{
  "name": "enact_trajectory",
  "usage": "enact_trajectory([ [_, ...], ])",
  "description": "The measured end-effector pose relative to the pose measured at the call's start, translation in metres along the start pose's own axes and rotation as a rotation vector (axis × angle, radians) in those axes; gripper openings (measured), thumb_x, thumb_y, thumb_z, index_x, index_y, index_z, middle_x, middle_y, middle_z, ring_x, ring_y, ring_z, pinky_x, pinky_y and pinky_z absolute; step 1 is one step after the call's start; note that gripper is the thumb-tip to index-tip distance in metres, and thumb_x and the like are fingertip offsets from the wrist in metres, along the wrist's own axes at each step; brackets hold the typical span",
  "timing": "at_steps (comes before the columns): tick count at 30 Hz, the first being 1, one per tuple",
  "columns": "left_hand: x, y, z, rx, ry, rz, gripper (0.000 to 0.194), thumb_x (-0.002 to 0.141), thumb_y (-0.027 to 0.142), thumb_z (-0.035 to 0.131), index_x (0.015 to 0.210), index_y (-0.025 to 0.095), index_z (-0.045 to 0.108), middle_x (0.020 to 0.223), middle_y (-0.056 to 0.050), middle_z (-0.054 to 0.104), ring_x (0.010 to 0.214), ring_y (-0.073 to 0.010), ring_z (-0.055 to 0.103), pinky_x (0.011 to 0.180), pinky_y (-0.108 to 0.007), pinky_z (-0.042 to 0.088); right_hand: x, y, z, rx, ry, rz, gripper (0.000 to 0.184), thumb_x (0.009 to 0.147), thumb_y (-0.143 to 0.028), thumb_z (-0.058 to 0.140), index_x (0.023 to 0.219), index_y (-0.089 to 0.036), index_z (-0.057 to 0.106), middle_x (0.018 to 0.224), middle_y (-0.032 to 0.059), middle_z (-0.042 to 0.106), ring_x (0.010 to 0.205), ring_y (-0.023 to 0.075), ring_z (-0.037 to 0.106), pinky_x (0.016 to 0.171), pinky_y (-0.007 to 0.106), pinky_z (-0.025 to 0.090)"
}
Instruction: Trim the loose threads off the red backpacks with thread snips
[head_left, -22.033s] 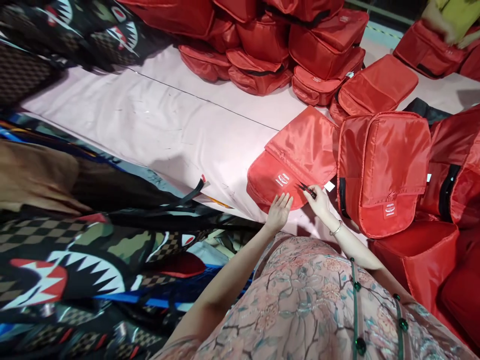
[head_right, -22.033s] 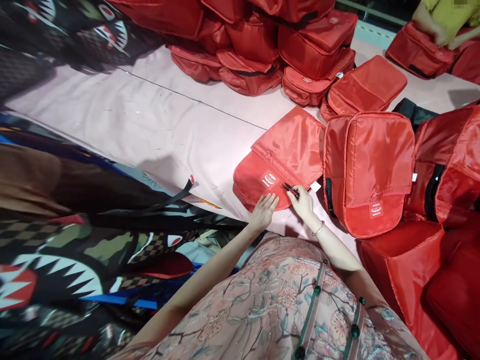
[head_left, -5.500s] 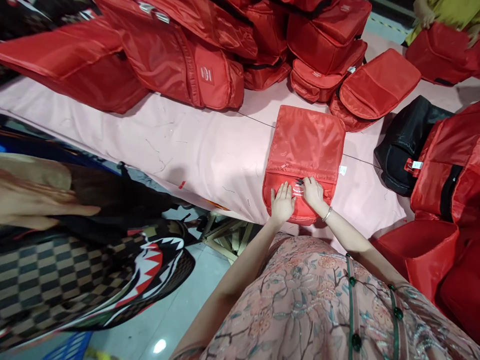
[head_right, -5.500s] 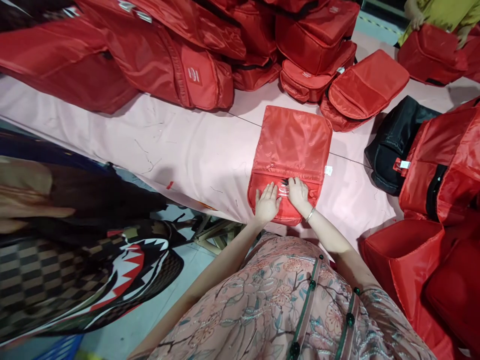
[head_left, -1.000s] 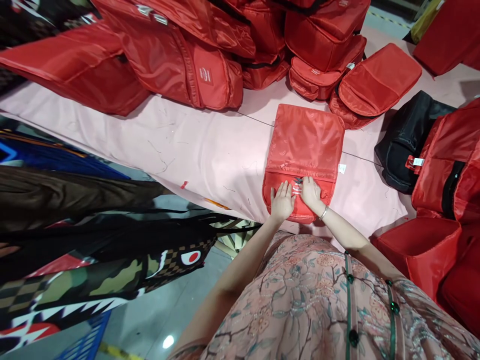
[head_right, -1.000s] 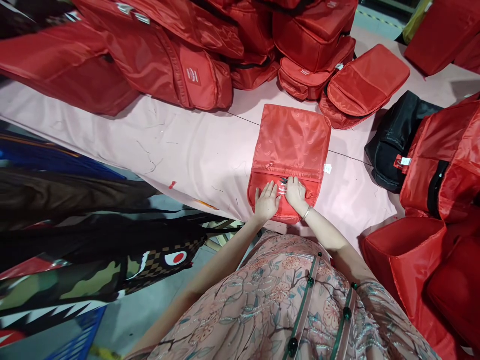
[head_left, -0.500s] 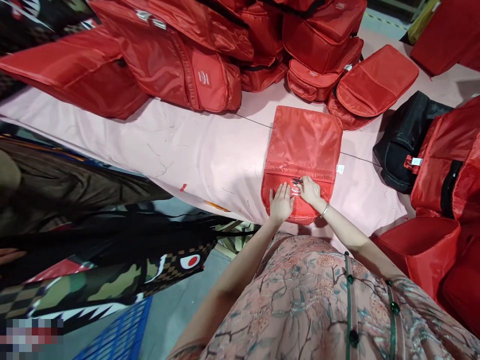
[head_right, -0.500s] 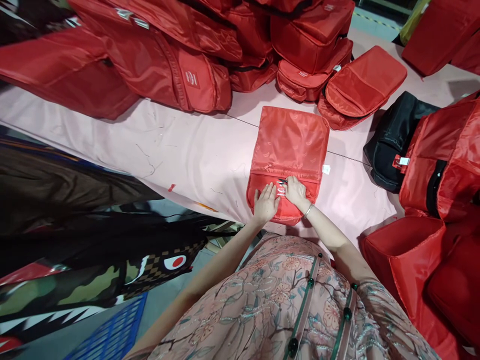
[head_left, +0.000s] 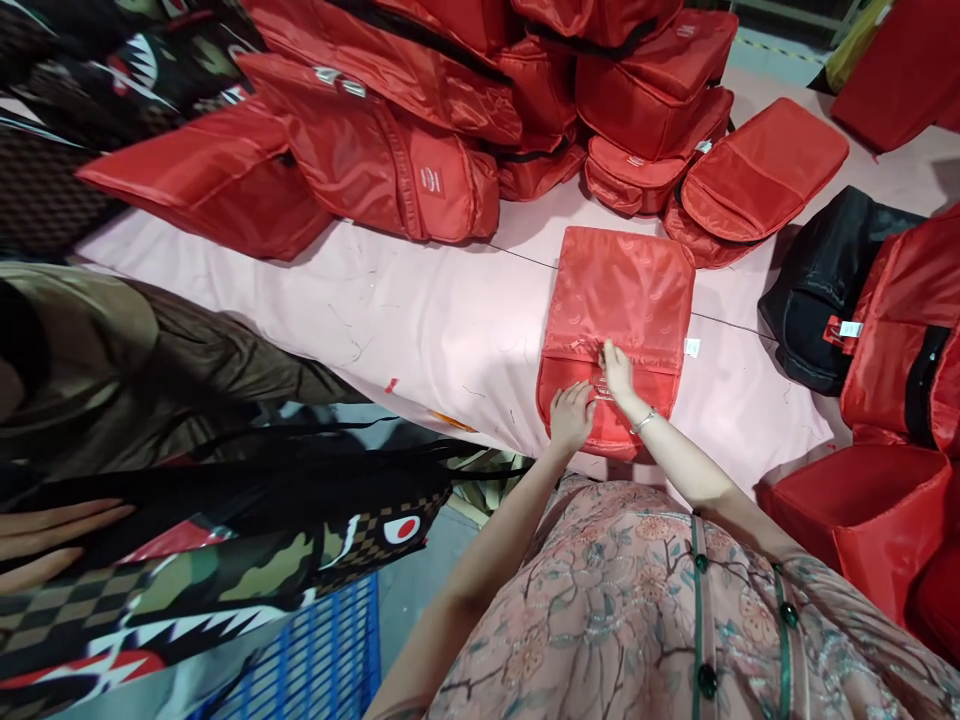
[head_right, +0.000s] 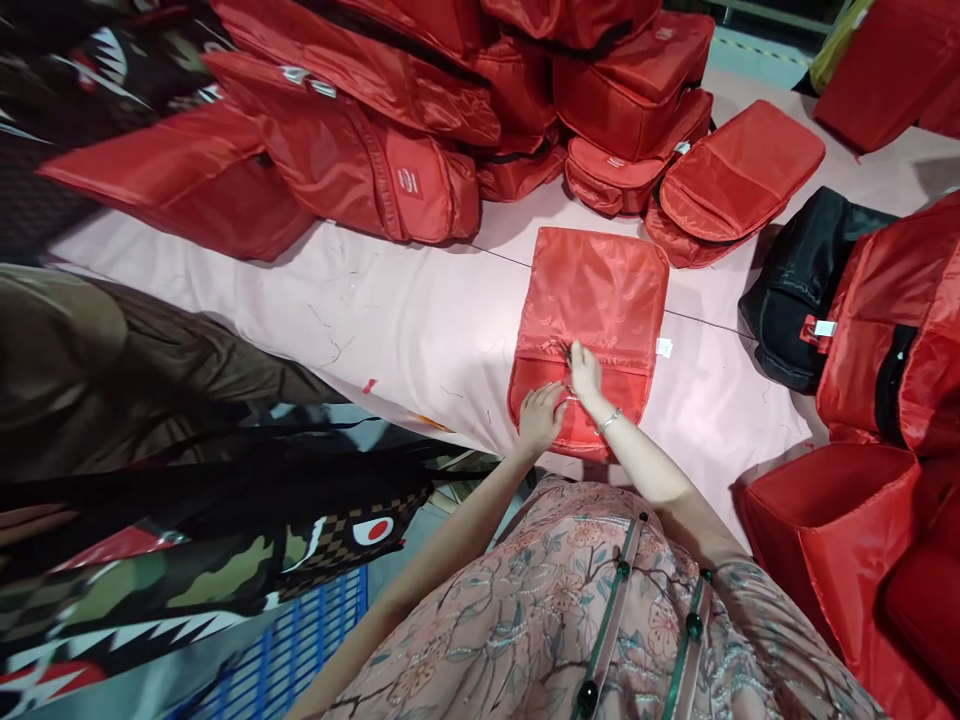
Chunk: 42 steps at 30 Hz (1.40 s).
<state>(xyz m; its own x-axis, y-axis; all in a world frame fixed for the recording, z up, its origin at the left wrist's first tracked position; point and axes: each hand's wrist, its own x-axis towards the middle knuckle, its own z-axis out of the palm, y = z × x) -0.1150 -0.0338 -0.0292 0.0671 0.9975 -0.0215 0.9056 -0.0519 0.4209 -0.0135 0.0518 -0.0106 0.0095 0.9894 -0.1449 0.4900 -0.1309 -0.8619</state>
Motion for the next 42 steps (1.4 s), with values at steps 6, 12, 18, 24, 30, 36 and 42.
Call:
enact_trajectory([
  [6, 0.041, -0.004, -0.002, -0.100, 0.040, -0.228, 0.032, 0.086, 0.035, 0.044, 0.110, 0.018, 0.058, 0.101, -0.008, 0.066, 0.094, -0.0209, 0.060, 0.083, -0.030, 0.045, -0.024, 0.025, -0.050, -0.081, 0.027, -0.055, 0.027, 0.089, -0.040, 0.039, 0.093, -0.018, 0.053, 0.084, 0.0007, 0.059, 0.076, 0.0142, 0.054, 0.071, 0.024, 0.041],
  [12, 0.059, -0.003, 0.003, -0.188, 0.027, -0.322, 0.027, 0.080, 0.040, 0.055, 0.098, 0.022, 0.063, 0.094, -0.004, 0.067, 0.087, -0.0194, 0.062, 0.074, -0.028, 0.046, -0.042, 0.040, -0.054, -0.316, -0.032, -0.136, 0.025, 0.088, -0.032, 0.047, 0.104, -0.018, 0.058, 0.099, 0.0058, 0.061, 0.093, 0.0165, 0.054, 0.082, 0.025, 0.041],
  [18, 0.060, 0.009, -0.002, -0.125, -0.009, -0.381, 0.022, 0.082, 0.035, 0.052, 0.093, 0.022, 0.067, 0.097, -0.007, 0.068, 0.088, -0.0185, 0.063, 0.076, -0.028, 0.046, -0.045, 0.037, -0.048, -0.529, -0.041, -0.106, 0.023, 0.091, -0.029, 0.042, 0.105, -0.018, 0.058, 0.101, 0.0063, 0.059, 0.091, 0.0159, 0.055, 0.075, 0.024, 0.041],
  [24, 0.055, 0.015, -0.016, -0.155, -0.037, -0.445, 0.024, 0.086, 0.025, 0.046, 0.095, 0.018, 0.067, 0.102, -0.011, 0.067, 0.095, -0.0181, 0.061, 0.081, -0.027, 0.044, -0.045, 0.037, -0.038, -0.648, -0.077, -0.094, 0.025, 0.091, -0.029, 0.043, 0.110, -0.020, 0.057, 0.102, 0.0080, 0.059, 0.089, 0.0172, 0.057, 0.069, 0.025, 0.039],
  [30, 0.054, 0.013, -0.021, -0.192, -0.004, -0.469, 0.021, 0.086, 0.028, 0.047, 0.090, 0.019, 0.066, 0.096, -0.010, 0.067, 0.091, -0.0188, 0.062, 0.079, -0.029, 0.045, -0.039, 0.032, -0.030, -0.700, -0.122, -0.188, 0.028, 0.091, -0.033, 0.043, 0.112, -0.020, 0.056, 0.104, 0.0083, 0.058, 0.084, 0.0187, 0.059, 0.063, 0.027, 0.039],
  [36, 0.049, 0.015, -0.021, -0.186, 0.028, -0.425, 0.021, 0.087, 0.026, 0.045, 0.093, 0.018, 0.063, 0.097, -0.011, 0.064, 0.098, -0.0212, 0.059, 0.080, -0.033, 0.044, -0.039, 0.029, -0.022, -0.737, -0.100, -0.217, 0.029, 0.092, -0.035, 0.041, 0.111, -0.020, 0.056, 0.102, 0.0090, 0.058, 0.082, 0.0189, 0.059, 0.065, 0.028, 0.039],
  [42, 0.048, 0.018, -0.021, -0.164, 0.021, -0.406, 0.020, 0.086, 0.022, 0.044, 0.094, 0.015, 0.061, 0.100, -0.012, 0.062, 0.097, -0.0202, 0.058, 0.082, -0.031, 0.043, -0.038, 0.037, -0.016, -0.703, -0.040, -0.271, 0.027, 0.090, -0.022, 0.040, 0.110, -0.018, 0.057, 0.099, 0.0091, 0.059, 0.085, 0.0183, 0.056, 0.070, 0.027, 0.038],
])
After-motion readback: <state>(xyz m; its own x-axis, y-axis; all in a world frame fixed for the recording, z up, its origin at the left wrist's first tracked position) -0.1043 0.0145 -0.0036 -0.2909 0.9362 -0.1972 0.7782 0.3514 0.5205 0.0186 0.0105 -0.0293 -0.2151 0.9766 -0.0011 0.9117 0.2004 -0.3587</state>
